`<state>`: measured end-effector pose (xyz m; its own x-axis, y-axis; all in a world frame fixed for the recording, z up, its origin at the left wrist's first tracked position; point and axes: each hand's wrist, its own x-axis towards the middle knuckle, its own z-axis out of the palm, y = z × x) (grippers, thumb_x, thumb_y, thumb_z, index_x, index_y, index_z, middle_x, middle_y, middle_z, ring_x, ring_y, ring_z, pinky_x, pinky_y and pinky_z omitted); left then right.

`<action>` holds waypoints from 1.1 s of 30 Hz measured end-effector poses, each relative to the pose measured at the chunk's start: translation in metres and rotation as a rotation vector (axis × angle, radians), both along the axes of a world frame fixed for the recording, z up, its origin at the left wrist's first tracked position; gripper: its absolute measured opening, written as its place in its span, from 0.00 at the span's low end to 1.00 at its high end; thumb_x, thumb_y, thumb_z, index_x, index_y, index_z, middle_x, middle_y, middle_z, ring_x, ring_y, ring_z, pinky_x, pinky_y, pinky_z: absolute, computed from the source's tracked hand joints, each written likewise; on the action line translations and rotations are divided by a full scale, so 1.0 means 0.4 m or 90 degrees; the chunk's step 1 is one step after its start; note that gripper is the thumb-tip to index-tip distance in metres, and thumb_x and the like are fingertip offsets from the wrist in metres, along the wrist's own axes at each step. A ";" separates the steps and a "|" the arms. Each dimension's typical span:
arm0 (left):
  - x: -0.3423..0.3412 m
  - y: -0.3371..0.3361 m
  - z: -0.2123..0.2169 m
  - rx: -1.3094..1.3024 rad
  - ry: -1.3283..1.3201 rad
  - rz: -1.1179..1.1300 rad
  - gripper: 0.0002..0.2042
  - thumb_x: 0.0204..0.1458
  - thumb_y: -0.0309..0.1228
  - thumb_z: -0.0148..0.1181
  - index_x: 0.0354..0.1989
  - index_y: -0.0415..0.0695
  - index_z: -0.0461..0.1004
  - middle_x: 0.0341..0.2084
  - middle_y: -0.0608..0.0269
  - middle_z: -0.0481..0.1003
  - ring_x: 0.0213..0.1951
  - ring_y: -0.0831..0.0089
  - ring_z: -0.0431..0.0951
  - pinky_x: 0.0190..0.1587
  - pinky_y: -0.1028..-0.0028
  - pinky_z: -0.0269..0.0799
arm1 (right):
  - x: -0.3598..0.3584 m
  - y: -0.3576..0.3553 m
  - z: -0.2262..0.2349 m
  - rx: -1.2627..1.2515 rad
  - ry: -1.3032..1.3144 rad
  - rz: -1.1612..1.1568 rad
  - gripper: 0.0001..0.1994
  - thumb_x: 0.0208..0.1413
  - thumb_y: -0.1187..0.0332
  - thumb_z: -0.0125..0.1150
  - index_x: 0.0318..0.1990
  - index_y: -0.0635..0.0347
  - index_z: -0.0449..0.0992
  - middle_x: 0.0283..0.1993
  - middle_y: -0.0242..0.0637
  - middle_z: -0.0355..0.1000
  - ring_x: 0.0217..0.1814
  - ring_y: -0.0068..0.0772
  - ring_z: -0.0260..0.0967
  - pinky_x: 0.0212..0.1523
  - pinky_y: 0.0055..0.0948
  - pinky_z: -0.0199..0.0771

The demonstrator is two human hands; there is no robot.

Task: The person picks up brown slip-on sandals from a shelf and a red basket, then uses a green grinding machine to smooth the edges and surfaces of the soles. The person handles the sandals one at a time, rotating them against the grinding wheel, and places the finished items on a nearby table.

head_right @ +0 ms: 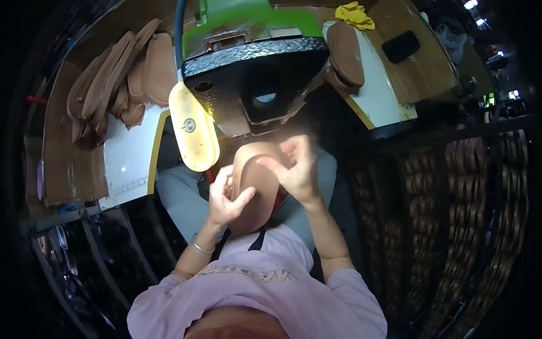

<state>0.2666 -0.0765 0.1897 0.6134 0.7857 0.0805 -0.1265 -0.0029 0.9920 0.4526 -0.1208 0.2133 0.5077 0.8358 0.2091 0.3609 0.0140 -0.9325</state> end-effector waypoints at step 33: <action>0.060 0.098 -0.009 0.167 -0.036 0.138 0.18 0.54 0.25 0.55 0.52 0.34 0.63 0.45 0.46 0.72 0.40 0.67 0.78 0.36 0.71 0.78 | 0.227 -0.134 0.122 -0.075 -0.071 -0.094 0.20 0.48 0.69 0.63 0.49 0.66 0.71 0.36 0.43 0.76 0.39 0.32 0.75 0.42 0.28 0.74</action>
<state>0.2905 -0.0371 0.1861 0.4236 0.8449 0.3266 -0.1494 -0.2904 0.9452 0.5434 -0.1744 0.2620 0.6057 0.7759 0.1761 0.4515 -0.1529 -0.8791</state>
